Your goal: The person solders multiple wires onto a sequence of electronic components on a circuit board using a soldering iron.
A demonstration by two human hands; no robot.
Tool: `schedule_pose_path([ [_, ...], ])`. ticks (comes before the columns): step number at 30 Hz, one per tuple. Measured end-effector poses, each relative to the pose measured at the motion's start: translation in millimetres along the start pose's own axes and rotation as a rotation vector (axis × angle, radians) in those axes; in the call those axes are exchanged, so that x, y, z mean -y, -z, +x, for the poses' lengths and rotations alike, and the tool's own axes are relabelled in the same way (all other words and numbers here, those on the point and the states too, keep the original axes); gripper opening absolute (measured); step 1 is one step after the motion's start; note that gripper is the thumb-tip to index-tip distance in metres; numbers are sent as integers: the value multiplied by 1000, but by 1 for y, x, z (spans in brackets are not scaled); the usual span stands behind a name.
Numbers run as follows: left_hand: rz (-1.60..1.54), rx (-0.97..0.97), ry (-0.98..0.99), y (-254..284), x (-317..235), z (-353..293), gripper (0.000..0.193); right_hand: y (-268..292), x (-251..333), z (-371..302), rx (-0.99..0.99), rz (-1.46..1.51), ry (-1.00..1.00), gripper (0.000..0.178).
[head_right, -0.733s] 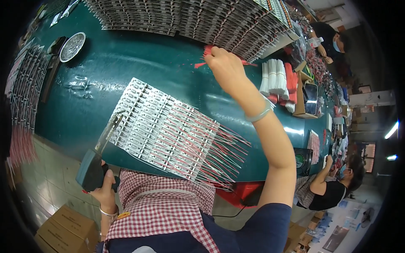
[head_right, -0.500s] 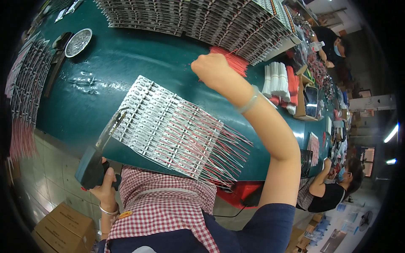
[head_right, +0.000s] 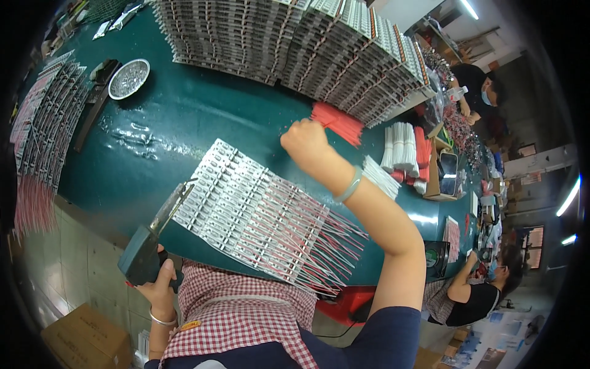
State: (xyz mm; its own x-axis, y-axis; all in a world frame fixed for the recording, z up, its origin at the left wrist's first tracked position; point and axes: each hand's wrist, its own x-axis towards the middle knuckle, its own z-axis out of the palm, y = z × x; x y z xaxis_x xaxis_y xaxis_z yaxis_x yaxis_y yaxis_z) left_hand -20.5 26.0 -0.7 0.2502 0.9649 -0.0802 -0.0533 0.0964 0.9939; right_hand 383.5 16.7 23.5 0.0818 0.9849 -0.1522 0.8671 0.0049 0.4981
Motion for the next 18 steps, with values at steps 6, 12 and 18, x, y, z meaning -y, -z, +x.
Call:
schedule_pose_path([
  [6,-171,8,74,-13,-15,10,44,-2,8,-1,98,21,1,8],
  [12,-387,-10,164,-21,-28,28,51,14,7,-1,139,61,-40,7],
  [18,-356,10,136,-36,-34,33,41,8,2,-3,159,52,-20,6],
])
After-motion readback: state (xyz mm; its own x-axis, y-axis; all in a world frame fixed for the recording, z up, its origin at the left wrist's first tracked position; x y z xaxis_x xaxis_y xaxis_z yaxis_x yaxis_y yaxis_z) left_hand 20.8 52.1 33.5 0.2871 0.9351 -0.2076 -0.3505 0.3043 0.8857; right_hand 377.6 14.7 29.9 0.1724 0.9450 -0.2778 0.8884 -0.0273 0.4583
